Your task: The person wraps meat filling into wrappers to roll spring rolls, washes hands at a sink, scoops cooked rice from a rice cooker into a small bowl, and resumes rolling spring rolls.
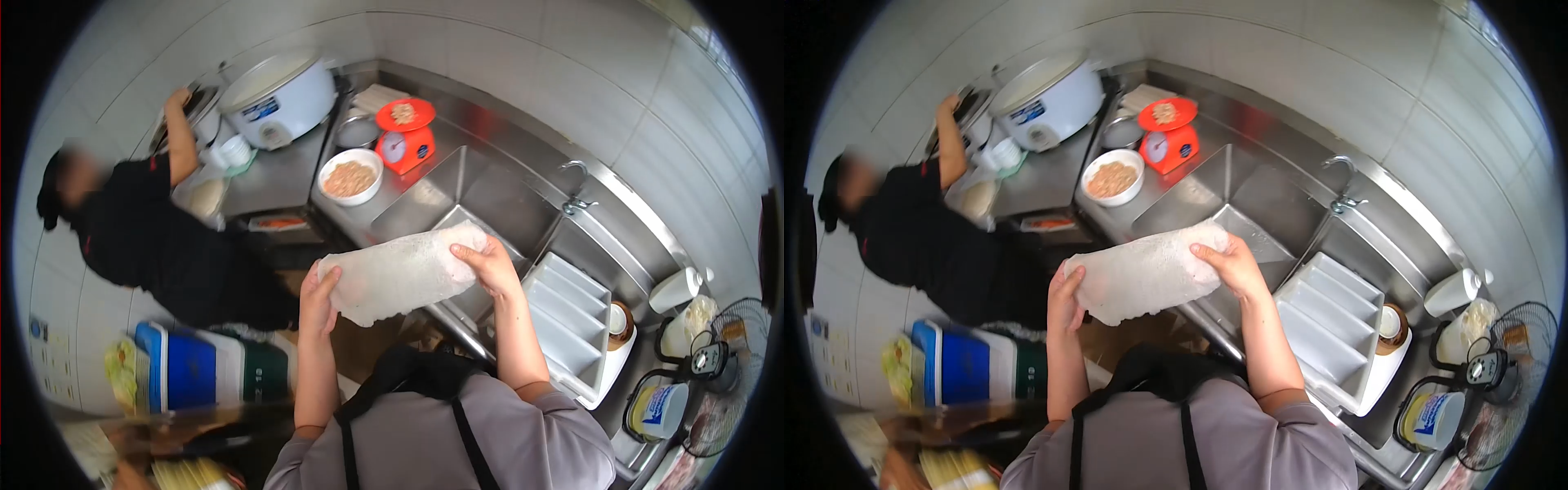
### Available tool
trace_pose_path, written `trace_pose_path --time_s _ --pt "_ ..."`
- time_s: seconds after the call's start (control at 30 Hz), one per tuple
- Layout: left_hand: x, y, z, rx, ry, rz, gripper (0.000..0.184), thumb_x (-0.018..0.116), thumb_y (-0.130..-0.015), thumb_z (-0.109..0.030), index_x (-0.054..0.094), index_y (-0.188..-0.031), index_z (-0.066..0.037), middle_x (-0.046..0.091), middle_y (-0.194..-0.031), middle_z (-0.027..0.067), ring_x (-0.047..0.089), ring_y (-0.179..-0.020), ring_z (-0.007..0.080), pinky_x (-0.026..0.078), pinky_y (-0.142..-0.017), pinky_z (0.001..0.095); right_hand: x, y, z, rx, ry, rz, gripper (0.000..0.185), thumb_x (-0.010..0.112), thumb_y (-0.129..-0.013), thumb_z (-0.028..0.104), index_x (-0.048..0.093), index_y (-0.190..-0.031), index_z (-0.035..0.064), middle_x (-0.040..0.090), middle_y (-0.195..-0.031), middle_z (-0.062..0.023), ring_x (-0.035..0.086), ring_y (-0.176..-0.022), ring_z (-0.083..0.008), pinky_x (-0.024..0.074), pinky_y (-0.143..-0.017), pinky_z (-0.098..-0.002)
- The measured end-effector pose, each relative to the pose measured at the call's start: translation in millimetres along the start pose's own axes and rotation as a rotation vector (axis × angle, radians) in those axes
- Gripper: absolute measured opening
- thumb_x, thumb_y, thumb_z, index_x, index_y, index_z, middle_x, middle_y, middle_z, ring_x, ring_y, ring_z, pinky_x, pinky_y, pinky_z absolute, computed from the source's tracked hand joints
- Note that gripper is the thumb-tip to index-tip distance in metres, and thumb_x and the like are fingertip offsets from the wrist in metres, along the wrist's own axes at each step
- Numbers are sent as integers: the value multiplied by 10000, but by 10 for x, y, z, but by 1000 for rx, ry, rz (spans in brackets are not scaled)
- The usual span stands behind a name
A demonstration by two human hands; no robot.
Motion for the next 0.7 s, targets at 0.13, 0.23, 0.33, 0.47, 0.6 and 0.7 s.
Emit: trace_pose_path --time_s 0.13,0.23,0.33,0.47,0.6,0.7 --pt "306 -435 81 -33 -58 71 225 560 -833 -103 490 -1023 -5 586 -969 90 578 -884 163 462 -795 298 -203 74 219 -90 22 -223 196 642 -797 99 599 -957 -5 636 -864 -55 592 -774 -121 471 -694 -265" --pt "345 -710 179 -54 -93 117 229 562 -831 -100 491 -1026 -4 585 -976 88 574 -892 156 462 -793 292 -280 42 194 -100 37 -329 177 615 -823 110 596 -956 -4 635 -843 -53 590 -728 -108 471 -645 -244" --pt "402 -932 253 -102 -77 138 232 565 -826 -95 492 -1026 -1 585 -976 89 573 -890 149 463 -787 285 -323 15 169 -82 51 -400 174 602 -834 114 596 -964 -2 635 -840 -53 588 -713 -104 468 -627 -233" --pt "477 -1258 295 -154 -92 210 241 563 -822 -83 493 -1036 2 584 -971 85 570 -882 144 454 -794 280 -339 -45 179 -99 65 -501 173 595 -840 117 600 -965 -2 634 -849 -50 581 -722 -100 465 -638 -231" --pt "581 -1652 330 -160 -55 308 258 567 -819 -78 493 -1052 4 582 -976 77 555 -903 135 431 -811 274 -341 -132 126 -160 167 -629 178 593 -842 118 604 -973 -2 634 -864 -43 570 -759 -95 454 -682 -232" --pt "619 -1942 367 -215 -54 386 272 578 -816 -83 496 -1063 -4 582 -986 69 543 -920 127 417 -819 267 -302 -210 166 -202 170 -722 191 599 -840 119 605 -988 -2 633 -877 -44 566 -781 -97 447 -711 -233"
Point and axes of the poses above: each hand's wrist, its own y-axis away from the middle knuckle, its own x-axis out of the palm, z = x × y, the point moved 3 cm from there along -y, towards the middle knuckle
